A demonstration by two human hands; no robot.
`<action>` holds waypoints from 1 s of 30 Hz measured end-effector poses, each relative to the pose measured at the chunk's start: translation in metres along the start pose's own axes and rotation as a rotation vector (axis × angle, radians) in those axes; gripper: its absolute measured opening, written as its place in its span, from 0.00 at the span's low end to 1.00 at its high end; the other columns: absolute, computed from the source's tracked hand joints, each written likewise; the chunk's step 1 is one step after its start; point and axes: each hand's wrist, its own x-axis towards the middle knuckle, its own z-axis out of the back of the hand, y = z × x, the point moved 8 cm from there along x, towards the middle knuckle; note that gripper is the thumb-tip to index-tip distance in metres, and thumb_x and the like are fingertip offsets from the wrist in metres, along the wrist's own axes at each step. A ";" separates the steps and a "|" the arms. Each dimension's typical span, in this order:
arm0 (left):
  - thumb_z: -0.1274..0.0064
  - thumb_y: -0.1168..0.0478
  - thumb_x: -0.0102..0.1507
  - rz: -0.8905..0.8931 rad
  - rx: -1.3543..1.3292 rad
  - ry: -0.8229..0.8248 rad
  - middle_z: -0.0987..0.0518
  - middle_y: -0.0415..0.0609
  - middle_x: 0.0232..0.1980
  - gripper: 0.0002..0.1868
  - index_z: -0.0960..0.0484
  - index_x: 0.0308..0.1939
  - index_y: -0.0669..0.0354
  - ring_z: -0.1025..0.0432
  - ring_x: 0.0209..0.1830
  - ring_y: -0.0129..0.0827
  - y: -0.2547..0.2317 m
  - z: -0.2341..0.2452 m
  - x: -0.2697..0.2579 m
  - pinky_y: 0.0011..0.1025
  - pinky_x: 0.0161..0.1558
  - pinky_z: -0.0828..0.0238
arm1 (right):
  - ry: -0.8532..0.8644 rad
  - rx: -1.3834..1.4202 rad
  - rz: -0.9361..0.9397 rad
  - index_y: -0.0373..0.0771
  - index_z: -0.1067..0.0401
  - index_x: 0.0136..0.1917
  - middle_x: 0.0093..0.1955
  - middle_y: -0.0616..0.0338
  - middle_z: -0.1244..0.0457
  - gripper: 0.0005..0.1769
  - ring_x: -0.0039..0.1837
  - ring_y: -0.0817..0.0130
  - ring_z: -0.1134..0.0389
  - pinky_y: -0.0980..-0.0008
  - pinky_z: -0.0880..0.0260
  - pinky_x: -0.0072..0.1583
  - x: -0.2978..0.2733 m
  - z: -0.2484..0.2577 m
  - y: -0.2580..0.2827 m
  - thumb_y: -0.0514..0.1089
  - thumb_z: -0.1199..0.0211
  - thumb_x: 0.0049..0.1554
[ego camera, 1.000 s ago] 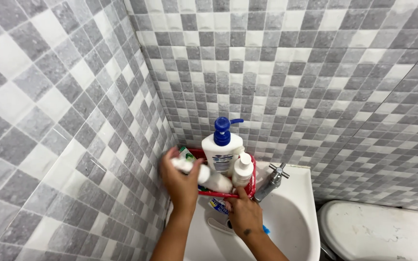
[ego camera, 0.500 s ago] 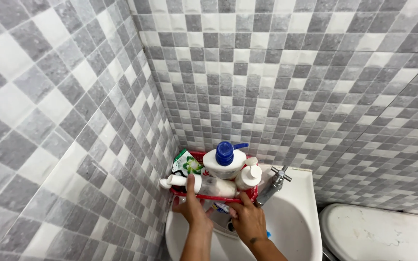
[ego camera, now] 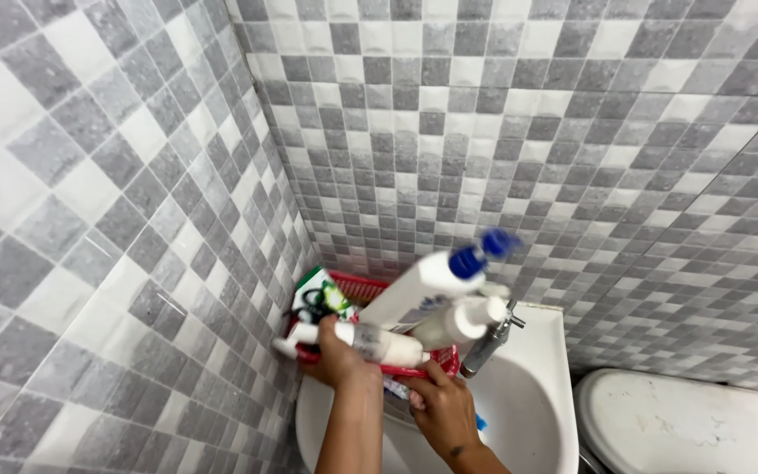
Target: Cleaning a bathroom sink area and organizing toiletries in a basket.
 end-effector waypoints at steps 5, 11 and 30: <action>0.39 0.63 0.55 -0.009 0.038 -0.055 0.20 0.52 0.45 0.29 0.36 0.57 0.55 0.22 0.36 0.44 -0.016 0.037 -0.011 0.45 0.34 0.21 | 0.073 -0.042 0.077 0.46 0.18 0.42 0.47 0.59 0.34 0.11 0.40 0.54 0.30 0.54 0.32 0.46 -0.026 0.000 0.001 0.37 0.30 0.43; 0.47 0.56 0.60 0.127 -0.011 0.139 0.20 0.48 0.40 0.12 0.24 0.45 0.55 0.23 0.34 0.41 0.031 0.107 0.055 0.43 0.36 0.23 | 0.191 -0.012 0.142 0.48 0.17 0.43 0.49 0.61 0.33 0.15 0.42 0.54 0.28 0.54 0.31 0.46 -0.068 -0.004 0.002 0.37 0.28 0.40; 0.44 0.53 0.58 0.295 0.307 -0.019 0.18 0.48 0.42 0.15 0.19 0.45 0.54 0.23 0.40 0.43 0.075 0.176 -0.011 0.45 0.45 0.26 | 0.692 0.498 -0.846 0.36 0.18 0.45 0.33 0.56 0.35 0.11 0.33 0.72 0.38 0.69 0.38 0.35 -0.101 0.081 -0.124 0.46 0.30 0.56</action>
